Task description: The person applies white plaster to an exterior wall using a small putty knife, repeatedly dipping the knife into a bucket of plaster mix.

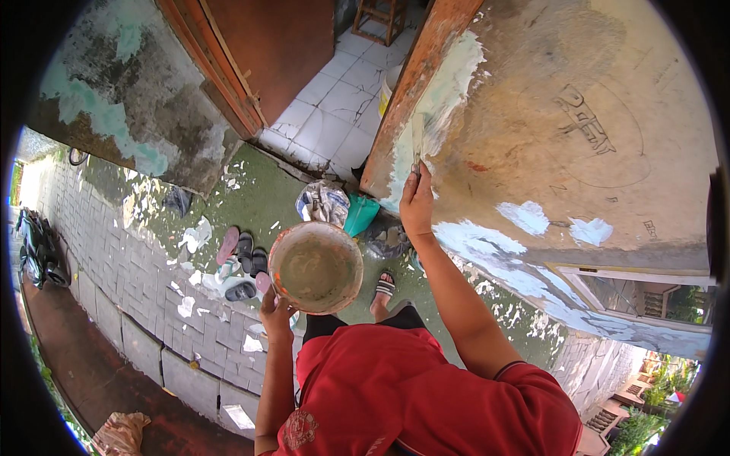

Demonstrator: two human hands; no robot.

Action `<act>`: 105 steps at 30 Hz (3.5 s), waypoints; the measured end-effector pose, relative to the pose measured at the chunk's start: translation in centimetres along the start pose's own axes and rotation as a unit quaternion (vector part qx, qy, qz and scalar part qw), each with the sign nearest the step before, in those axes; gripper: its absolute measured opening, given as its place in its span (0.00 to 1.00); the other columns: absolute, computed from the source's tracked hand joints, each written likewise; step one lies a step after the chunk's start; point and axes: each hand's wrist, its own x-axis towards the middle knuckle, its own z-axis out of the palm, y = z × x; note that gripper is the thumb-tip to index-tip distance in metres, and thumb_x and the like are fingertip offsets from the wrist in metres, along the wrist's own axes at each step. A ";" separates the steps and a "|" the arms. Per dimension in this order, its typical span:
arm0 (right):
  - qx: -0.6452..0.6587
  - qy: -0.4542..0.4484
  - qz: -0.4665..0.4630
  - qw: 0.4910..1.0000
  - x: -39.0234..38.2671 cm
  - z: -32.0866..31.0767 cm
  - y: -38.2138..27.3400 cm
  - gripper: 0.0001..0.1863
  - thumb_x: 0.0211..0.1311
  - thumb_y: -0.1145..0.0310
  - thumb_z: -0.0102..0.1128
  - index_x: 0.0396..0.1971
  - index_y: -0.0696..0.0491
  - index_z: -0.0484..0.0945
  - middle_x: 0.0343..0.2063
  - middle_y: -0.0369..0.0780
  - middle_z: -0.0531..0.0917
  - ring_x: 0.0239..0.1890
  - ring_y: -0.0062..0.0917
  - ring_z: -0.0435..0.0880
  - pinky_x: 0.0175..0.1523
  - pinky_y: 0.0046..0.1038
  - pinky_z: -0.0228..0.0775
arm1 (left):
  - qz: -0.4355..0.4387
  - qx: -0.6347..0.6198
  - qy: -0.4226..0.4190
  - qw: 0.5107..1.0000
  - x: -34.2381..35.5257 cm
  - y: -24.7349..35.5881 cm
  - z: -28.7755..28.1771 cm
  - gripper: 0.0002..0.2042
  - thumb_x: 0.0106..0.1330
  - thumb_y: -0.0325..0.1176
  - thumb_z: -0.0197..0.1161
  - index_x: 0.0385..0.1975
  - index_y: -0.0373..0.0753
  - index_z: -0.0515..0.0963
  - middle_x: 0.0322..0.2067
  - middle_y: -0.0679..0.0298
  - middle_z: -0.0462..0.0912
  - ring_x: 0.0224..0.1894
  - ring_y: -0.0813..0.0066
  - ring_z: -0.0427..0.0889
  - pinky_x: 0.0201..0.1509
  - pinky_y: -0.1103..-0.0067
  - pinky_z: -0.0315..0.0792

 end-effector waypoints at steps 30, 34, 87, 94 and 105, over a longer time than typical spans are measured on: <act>-0.055 -0.038 0.010 0.998 -3.5 3.6 7.0 0.21 0.75 0.70 0.45 0.62 0.64 0.65 0.56 0.59 0.75 0.58 0.54 0.75 0.62 0.43 0.69 | -0.019 0.049 0.003 0.999 0.2 -0.2 -0.5 0.25 0.63 0.28 0.56 0.62 0.37 0.73 0.45 0.64 0.83 0.41 0.78 0.83 0.39 0.79 0.81; -0.055 -0.055 0.023 0.997 -4.2 2.2 6.3 0.20 0.75 0.69 0.45 0.61 0.62 0.67 0.53 0.59 0.77 0.56 0.54 0.76 0.60 0.43 0.70 | -0.014 0.039 0.004 0.999 0.0 0.1 -0.5 0.26 0.61 0.27 0.55 0.63 0.36 0.73 0.48 0.62 0.82 0.43 0.75 0.83 0.41 0.78 0.82; -0.075 -0.193 0.012 0.978 1.2 -11.8 -2.1 0.16 0.72 0.54 0.55 0.41 0.54 0.75 0.27 0.51 0.84 0.30 0.50 0.84 0.35 0.45 0.74 | 0.024 0.002 -0.014 1.000 0.0 -1.8 -0.1 0.26 0.60 0.21 0.51 0.61 0.35 0.74 0.45 0.65 0.78 0.40 0.75 0.83 0.36 0.79 0.82; -0.012 -0.048 0.003 0.999 0.0 -5.7 -6.0 0.19 0.72 0.54 0.56 0.36 0.58 0.72 0.19 0.49 0.77 0.21 0.42 0.78 0.30 0.39 0.69 | 0.009 0.018 -0.021 1.000 -0.3 -0.3 0.1 0.26 0.60 0.22 0.51 0.62 0.32 0.73 0.50 0.59 0.80 0.41 0.73 0.84 0.36 0.78 0.82; 0.091 -0.031 0.008 0.995 4.8 -4.9 -12.1 0.24 0.77 0.52 0.44 0.32 0.60 0.66 0.18 0.56 0.75 0.23 0.56 0.77 0.29 0.47 0.66 | 0.005 0.020 -0.033 0.999 0.4 -1.3 -1.0 0.26 0.61 0.23 0.54 0.62 0.33 0.71 0.54 0.57 0.77 0.46 0.67 0.83 0.43 0.71 0.85</act>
